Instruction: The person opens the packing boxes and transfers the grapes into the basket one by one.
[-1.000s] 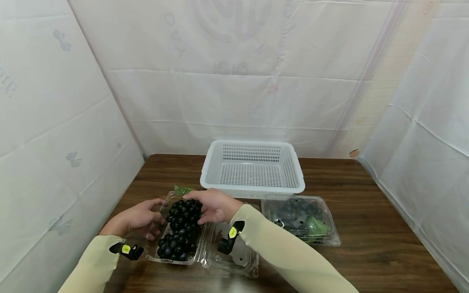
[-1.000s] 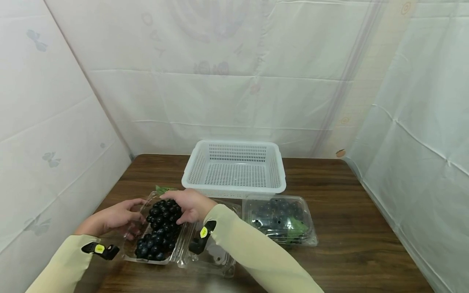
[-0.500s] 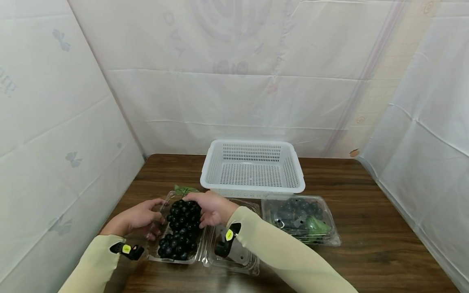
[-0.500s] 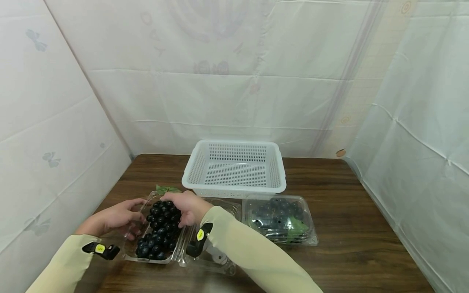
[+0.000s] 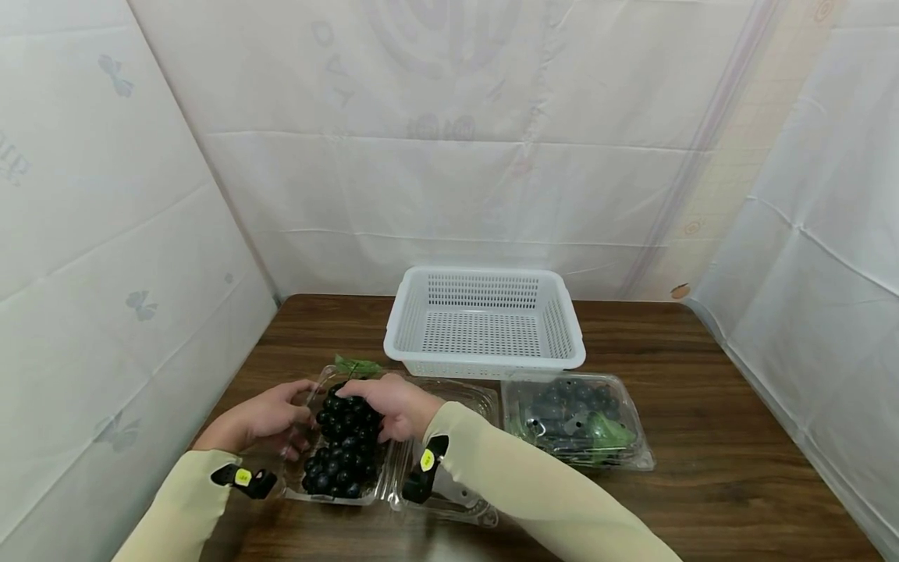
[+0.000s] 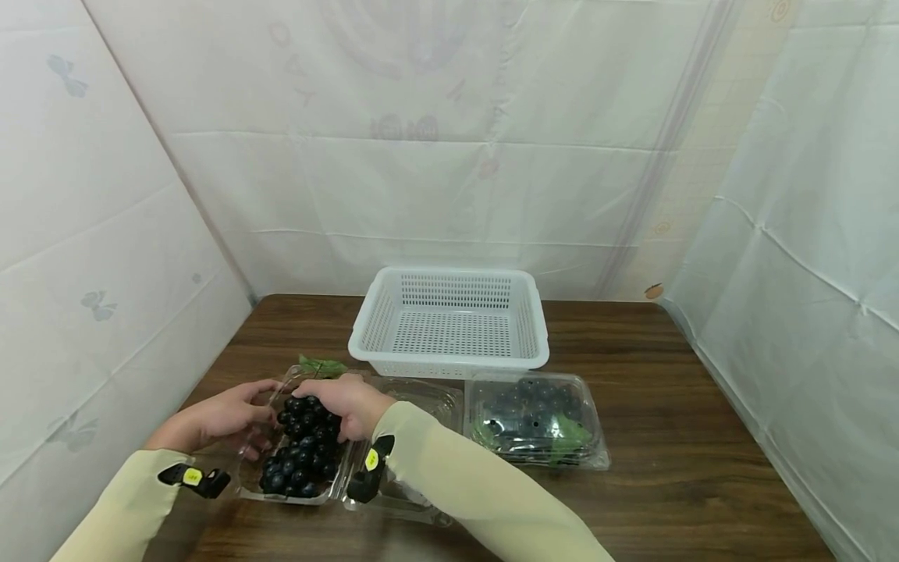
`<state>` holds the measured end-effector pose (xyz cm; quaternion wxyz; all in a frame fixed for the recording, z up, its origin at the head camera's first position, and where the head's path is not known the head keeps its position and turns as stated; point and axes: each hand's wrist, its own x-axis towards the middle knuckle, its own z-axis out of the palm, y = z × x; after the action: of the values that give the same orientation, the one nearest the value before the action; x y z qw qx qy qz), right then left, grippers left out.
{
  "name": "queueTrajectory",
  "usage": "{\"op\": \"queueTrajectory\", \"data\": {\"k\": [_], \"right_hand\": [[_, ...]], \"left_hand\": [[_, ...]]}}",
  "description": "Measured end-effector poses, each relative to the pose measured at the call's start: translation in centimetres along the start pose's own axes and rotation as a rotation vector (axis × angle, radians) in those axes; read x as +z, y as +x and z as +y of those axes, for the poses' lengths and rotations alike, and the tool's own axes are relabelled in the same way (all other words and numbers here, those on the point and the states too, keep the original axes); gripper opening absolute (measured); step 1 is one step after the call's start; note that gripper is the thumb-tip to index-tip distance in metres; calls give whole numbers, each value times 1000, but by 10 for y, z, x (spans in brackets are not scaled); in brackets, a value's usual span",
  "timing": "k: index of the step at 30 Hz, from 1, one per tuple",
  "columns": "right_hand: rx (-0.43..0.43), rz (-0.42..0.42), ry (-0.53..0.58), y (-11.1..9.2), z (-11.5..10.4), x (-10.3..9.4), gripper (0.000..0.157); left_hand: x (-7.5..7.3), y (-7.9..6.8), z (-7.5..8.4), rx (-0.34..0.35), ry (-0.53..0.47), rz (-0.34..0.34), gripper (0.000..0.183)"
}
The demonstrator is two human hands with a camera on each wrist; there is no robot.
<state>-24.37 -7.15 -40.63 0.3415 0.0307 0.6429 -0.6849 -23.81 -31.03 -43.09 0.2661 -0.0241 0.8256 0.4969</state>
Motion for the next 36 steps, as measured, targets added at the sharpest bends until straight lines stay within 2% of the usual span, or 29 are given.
{"op": "queueTrajectory", "data": {"k": [4, 11, 29, 36], "right_hand": [[0, 46, -26, 1, 7, 6, 114], [2, 95, -47, 5, 20, 13, 125], [-42, 153, -26, 13, 31, 25, 127], [-70, 183, 31, 17, 35, 28, 126]], "left_hand": [[0, -1, 0, 7, 12, 5, 53], [2, -1, 0, 20, -6, -15, 55], [-1, -1, -4, 44, -46, -65, 54], [-2, 0, -5, 53, -27, -64, 56]]}}
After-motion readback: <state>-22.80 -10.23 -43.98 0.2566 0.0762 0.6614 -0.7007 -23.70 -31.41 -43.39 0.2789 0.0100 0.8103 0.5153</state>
